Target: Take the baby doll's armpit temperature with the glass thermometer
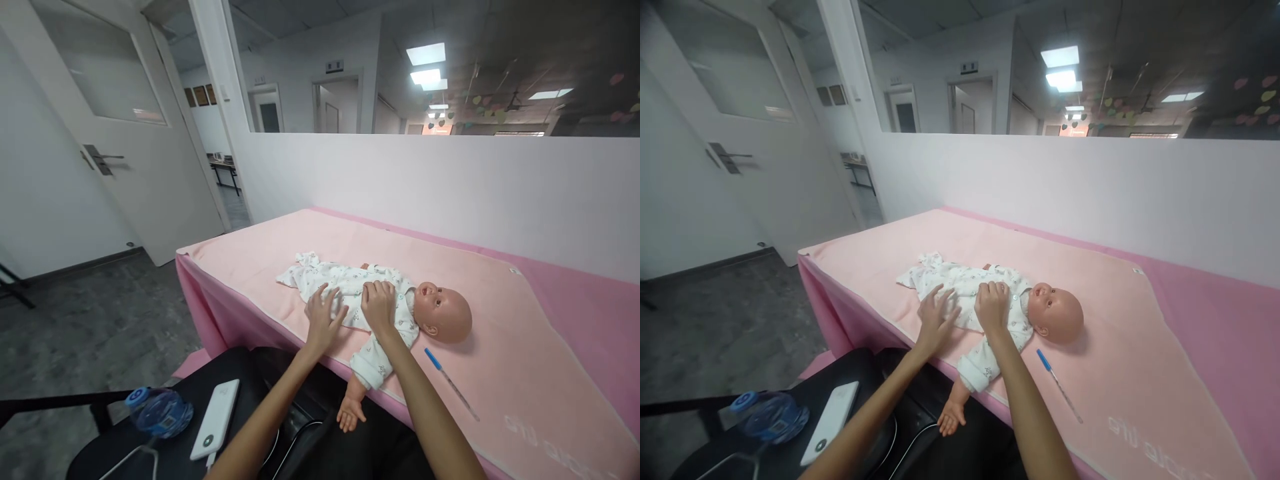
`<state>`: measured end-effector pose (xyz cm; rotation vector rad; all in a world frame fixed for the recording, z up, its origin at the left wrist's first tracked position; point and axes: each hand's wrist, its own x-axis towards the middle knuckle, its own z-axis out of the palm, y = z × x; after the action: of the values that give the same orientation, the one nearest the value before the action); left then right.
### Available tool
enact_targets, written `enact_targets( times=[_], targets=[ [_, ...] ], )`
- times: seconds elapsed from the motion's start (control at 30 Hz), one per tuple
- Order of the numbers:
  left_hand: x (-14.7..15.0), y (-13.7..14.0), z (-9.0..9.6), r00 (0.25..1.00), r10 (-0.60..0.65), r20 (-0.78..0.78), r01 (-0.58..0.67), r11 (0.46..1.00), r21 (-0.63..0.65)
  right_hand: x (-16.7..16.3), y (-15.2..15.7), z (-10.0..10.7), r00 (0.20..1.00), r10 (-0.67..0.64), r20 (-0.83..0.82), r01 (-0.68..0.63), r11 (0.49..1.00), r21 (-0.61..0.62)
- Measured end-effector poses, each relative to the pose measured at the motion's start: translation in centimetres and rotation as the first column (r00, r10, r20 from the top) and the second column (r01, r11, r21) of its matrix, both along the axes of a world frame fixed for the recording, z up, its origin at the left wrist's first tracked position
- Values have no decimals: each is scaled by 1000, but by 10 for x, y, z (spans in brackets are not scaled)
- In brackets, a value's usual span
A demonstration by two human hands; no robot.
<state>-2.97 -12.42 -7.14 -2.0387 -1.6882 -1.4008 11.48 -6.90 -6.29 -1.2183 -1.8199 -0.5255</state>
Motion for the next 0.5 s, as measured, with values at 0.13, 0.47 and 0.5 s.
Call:
enact_targets(
  times=[0.13, 0.47, 0.5],
  targets=[
    [-16, -66, -46, 934, 281, 219, -328, 919, 219, 0, 3, -1, 999, -21, -29, 21, 1000, -2],
    [-57, -177, -167, 1000, -12, -24, 5, 961, -277, 0, 5, -2, 996, 28, -89, -32, 999, -43],
    [-53, -188, -164, 988, 149, 48, -123, 928, -353, 0, 4, -2, 995, 36, -93, -40, 998, -45]
  ],
)
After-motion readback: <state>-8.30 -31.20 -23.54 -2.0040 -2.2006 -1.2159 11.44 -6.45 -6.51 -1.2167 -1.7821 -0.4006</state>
